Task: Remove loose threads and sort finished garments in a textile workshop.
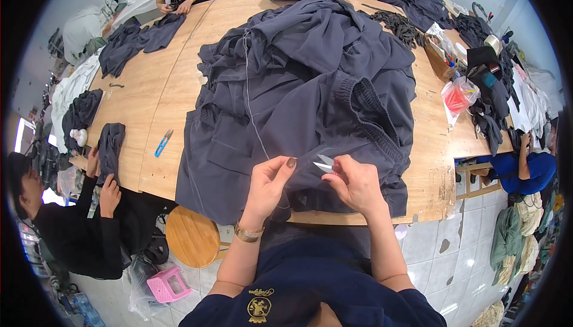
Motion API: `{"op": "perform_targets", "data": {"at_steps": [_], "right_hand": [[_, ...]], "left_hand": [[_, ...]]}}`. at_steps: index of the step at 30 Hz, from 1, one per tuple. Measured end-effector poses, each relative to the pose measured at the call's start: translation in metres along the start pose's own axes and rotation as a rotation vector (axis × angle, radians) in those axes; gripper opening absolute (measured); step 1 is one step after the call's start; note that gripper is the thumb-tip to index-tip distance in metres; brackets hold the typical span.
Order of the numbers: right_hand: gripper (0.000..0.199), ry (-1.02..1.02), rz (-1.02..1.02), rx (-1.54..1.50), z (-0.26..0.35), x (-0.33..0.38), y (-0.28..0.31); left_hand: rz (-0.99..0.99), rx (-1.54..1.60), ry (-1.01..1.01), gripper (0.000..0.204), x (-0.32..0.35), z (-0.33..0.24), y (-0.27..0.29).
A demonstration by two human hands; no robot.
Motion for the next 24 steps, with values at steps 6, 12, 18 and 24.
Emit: {"op": "perform_targets", "data": {"at_steps": [6,12,18,24], "right_hand": [[0.037,0.16,0.0,0.237,-0.002,-0.004,-0.002],[0.034,0.198,-0.006,0.31,0.003,-0.007,-0.004],[0.033,0.222,-0.028,0.371,0.003,-0.006,-0.002],[0.033,0.242,-0.042,0.411,0.003,-0.003,-0.003]], "left_hand": [[0.01,-0.015,-0.01,0.021,-0.001,0.002,0.001],[0.008,-0.104,-0.039,0.021,0.0,-0.003,0.0],[0.006,-0.174,-0.078,0.021,0.0,-0.005,0.0],[0.002,-0.172,-0.07,0.022,0.0,-0.006,0.0]]}}
Point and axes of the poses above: each hand's wrist, its own x-axis away from the middle knuckle, its own y-axis out of the back of the hand, z = x × y, the point moved 2 cm from there along -x, towards the middle knuckle, and after that the axes turned 4 degrees about x, right-handed, at the moved point
